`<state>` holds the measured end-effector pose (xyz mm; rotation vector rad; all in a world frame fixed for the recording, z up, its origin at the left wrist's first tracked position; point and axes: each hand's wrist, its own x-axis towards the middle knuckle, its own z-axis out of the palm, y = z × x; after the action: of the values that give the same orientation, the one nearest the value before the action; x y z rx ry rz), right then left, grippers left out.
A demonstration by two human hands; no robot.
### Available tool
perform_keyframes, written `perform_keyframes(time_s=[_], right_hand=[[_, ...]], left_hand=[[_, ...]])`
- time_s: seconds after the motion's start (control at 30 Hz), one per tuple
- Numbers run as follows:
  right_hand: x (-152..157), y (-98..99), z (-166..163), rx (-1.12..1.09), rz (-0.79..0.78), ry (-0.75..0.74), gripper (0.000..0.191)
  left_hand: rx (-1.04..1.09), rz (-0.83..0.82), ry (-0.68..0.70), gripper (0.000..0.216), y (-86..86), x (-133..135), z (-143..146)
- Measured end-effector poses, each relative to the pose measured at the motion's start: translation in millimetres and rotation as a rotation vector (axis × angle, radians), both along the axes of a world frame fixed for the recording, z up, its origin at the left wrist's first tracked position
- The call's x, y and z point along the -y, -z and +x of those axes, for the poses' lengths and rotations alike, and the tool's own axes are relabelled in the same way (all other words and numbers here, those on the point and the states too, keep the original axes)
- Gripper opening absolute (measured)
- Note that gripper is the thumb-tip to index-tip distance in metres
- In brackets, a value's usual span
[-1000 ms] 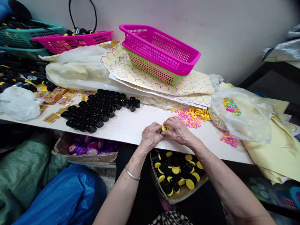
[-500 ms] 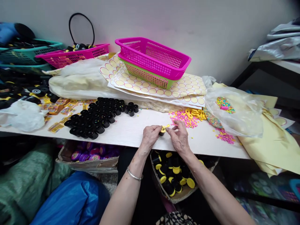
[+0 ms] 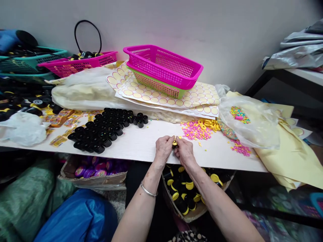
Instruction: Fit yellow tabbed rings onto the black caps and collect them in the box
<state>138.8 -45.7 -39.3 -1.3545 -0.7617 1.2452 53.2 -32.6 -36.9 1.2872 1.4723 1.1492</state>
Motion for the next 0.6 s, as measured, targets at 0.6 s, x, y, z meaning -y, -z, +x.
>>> perform_keyframes(time_s=[0.6], right_hand=[[-5, -6.1, -2, -0.132, -0.04, -0.019, 0.035]], left_hand=[[0.173, -0.072, 0.005, 0.036, -2.6, 9, -1]])
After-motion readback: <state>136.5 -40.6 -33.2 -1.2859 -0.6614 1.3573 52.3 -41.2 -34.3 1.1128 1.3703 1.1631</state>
